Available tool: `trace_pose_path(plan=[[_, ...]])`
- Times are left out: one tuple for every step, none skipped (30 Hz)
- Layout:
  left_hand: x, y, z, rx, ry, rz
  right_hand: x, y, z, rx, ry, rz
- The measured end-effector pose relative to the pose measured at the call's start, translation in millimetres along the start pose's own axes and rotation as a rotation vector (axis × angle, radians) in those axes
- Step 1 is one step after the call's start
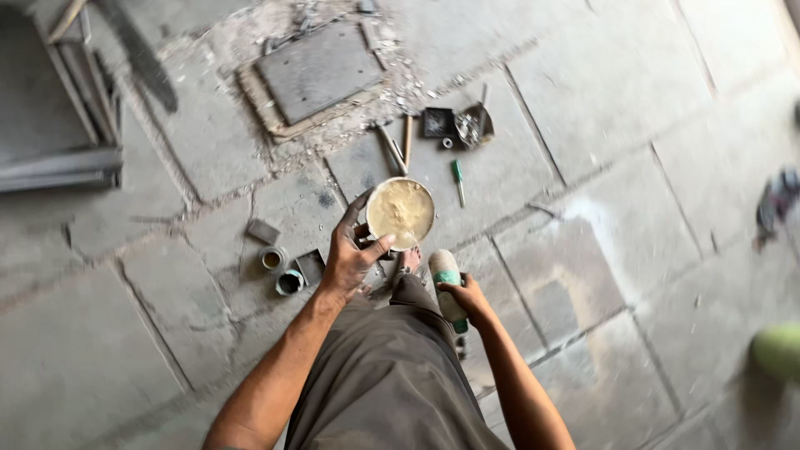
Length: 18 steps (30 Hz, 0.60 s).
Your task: The person pours a liquid from a plastic bottle into a small bowl containing a white powder. They then mix the contents of the bowl with their fingers to create a paste.
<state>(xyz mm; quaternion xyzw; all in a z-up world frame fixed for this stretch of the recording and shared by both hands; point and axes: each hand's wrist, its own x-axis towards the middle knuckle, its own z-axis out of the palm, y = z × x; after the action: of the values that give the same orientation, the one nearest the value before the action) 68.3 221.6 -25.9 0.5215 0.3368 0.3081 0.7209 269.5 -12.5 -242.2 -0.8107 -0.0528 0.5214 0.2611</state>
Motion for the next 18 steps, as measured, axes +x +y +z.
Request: trace_pose_path(plan=[[3,1,2,-0.026,0.051,-0.014,12,-9,-5,-0.073,-0.012,-0.031],[8,1,5,-0.056,0.097,-0.033,23,-16,-9,-0.142,-0.020,-0.056],[11,0,9,-0.085,0.143,-0.052,32,-21,-13,-0.212,-0.028,-0.082],[16,0,10,-0.093,0.173,-0.012,45,-33,-15,-0.234,-0.048,-0.113],[21,0,11,-0.100,0.204,0.028,58,-46,-17,-0.257,-0.068,-0.144],[22,-3,15,-0.107,0.236,0.051,62,-47,-21,-0.281,-0.093,-0.158],[20,-6,18,-0.181,0.250,0.036,68,-51,-25,-0.321,-0.110,-0.163],[20,-7,18,-0.255,0.265,0.025,77,-61,-27,-0.361,-0.128,-0.171],[22,-9,16,-0.330,0.278,0.017,84,-69,-28,-0.401,-0.146,-0.180],[27,-9,15,-0.314,0.309,0.013,92,-79,-27,-0.410,-0.172,-0.186],[30,-10,15,-0.298,0.339,0.009,99,-88,-28,-0.419,-0.198,-0.193],[31,-11,13,-0.283,0.368,0.001,105,-96,-28,-0.428,-0.223,-0.195],[33,-12,9,-0.234,0.382,0.025,110,-102,-26,-0.466,-0.218,-0.204],[38,-12,5,-0.186,0.395,0.050,116,-109,-24,-0.504,-0.211,-0.214],[42,-12,0,-0.137,0.409,0.073,123,-118,-21,-0.541,-0.204,-0.224],[48,-12,-6,-0.003,0.449,0.133,131,-127,-17,-0.528,-0.212,-0.214],[55,-11,-13,0.132,0.487,0.190,139,-138,-12,-0.515,-0.221,-0.203],[58,-10,-22,0.270,0.512,0.238,144,-144,-5,-0.495,-0.227,-0.184]])
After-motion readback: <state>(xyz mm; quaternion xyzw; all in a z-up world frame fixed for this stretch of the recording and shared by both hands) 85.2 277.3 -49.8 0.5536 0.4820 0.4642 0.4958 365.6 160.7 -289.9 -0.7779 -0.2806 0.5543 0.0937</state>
